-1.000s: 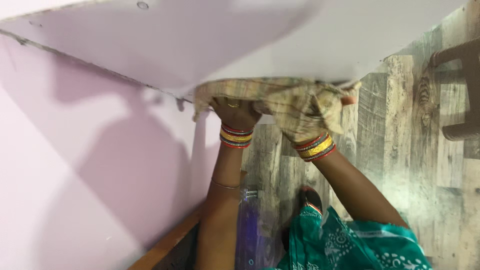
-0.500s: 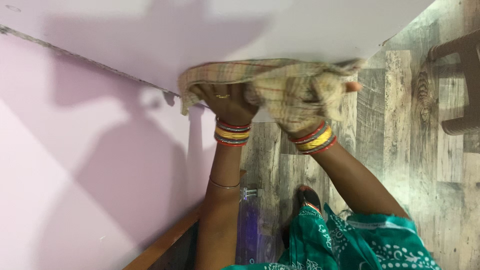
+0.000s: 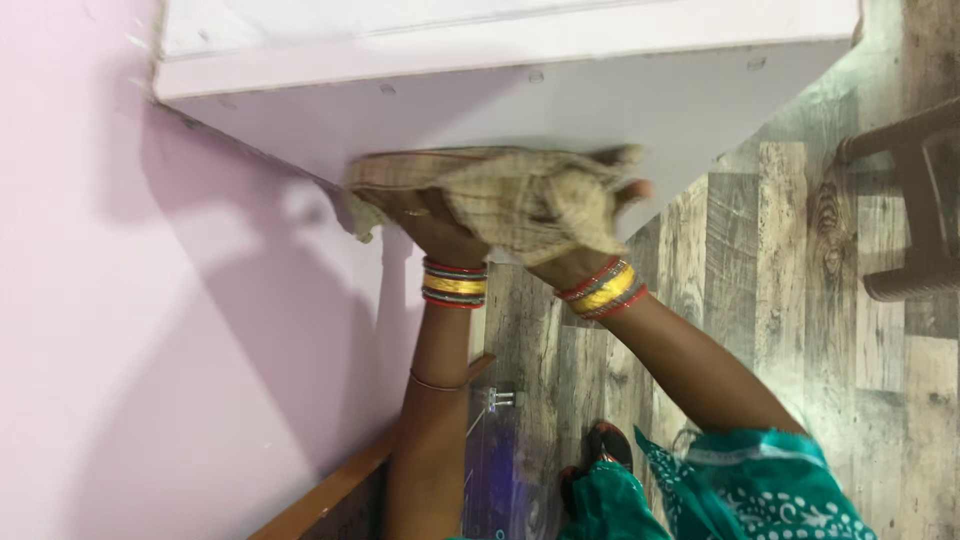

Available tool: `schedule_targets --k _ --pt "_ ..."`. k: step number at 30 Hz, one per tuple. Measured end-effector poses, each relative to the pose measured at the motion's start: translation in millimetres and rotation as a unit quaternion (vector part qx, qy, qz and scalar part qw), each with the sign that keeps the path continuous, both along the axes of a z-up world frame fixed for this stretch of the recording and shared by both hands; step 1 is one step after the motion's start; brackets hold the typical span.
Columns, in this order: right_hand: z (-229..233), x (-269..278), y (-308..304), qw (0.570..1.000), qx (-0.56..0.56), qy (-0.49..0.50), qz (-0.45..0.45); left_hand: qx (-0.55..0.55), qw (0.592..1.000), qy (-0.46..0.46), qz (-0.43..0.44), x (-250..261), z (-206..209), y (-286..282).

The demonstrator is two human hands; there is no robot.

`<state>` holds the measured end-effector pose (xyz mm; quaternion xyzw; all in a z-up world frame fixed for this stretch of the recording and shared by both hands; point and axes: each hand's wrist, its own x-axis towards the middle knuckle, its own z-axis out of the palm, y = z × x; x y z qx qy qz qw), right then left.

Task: The person cleans a shelving unit by wiping its top surface, sides, and interior shelves with a cloth.

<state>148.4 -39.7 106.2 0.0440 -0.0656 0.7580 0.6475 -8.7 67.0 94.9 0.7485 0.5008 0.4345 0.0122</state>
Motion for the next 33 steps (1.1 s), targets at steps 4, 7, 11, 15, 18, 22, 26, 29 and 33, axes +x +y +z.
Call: schedule_targets --k 4,7,11,15,18,22,26,29,33 --pt "-16 3 -21 0.994 -0.081 0.028 -0.065 -0.120 0.957 0.259 -0.046 12 -27 -19" --pt "-14 -29 -5 0.993 -0.109 0.030 -0.022 -0.214 0.953 0.212 -0.014 0 -42 -18" --pt "31 -43 25 0.994 -0.083 0.012 0.064 -0.168 0.985 -0.013 0.037 -15 -9 -8" --pt "67 -16 19 0.997 -0.037 -0.022 0.057 -0.047 0.997 -0.059 0.023 2 45 -5" --pt "67 17 -5 0.998 -0.054 -0.020 -0.015 0.031 0.999 0.043 -0.010 31 61 -10" --pt "39 8 -24 0.991 -0.123 0.004 -0.057 0.006 0.983 0.177 -0.050 28 27 -36" --pt "34 -37 5 0.993 -0.119 -0.005 0.011 -0.003 0.995 0.095 -0.011 3 12 -38" --pt "36 -38 29 0.996 -0.069 -0.057 0.030 0.075 0.997 0.019 0.008 9 27 -11" --pt "-11 1 10 0.880 -0.007 -0.439 -0.182 0.188 0.982 0.026 -0.003 37 25 -2"
